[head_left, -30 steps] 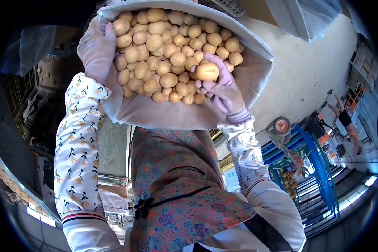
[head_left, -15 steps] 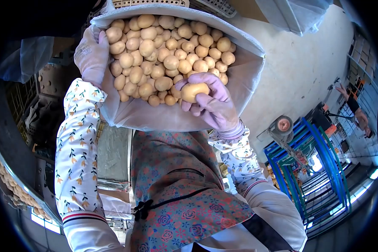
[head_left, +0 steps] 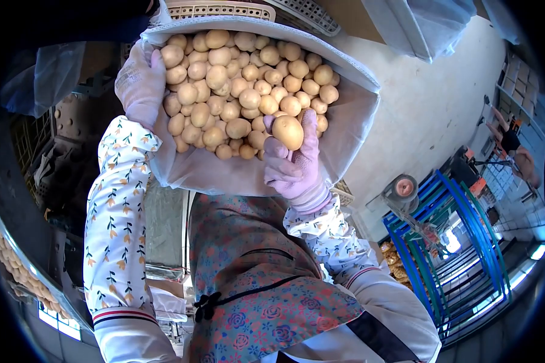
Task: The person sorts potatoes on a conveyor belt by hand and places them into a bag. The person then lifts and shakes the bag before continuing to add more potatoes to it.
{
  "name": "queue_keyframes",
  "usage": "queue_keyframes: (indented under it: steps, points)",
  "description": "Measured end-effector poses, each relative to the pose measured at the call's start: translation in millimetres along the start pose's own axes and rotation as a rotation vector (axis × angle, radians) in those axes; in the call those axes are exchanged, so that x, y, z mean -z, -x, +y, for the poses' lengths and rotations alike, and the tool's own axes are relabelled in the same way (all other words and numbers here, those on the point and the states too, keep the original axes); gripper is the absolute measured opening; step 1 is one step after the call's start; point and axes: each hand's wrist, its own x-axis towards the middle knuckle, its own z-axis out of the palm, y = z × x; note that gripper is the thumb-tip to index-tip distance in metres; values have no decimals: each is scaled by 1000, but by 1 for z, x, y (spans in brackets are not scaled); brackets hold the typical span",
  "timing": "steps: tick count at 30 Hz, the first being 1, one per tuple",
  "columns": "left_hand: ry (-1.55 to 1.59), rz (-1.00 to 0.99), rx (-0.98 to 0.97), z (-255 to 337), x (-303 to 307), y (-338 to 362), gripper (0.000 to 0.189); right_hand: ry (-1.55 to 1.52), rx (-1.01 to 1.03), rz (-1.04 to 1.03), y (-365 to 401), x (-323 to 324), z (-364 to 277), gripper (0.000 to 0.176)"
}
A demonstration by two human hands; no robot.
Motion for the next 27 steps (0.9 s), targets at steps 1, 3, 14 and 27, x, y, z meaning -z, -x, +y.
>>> queue_keyframes:
  steps: [1, 3, 14, 27]
  points:
    - [10, -4, 6, 1, 1, 0, 33, 2, 3, 38, 0, -5, 2, 60]
    - [30, -5, 5, 4, 1, 1, 33, 66, 13, 52, 1, -7, 5, 56]
    - [100, 74, -67, -6, -5, 0, 29, 1706, 677, 621, -20, 67, 9, 50]
    - [154, 13, -64, -10, -7, 0, 31, 3054, 466, 563, -103, 45, -81, 26]
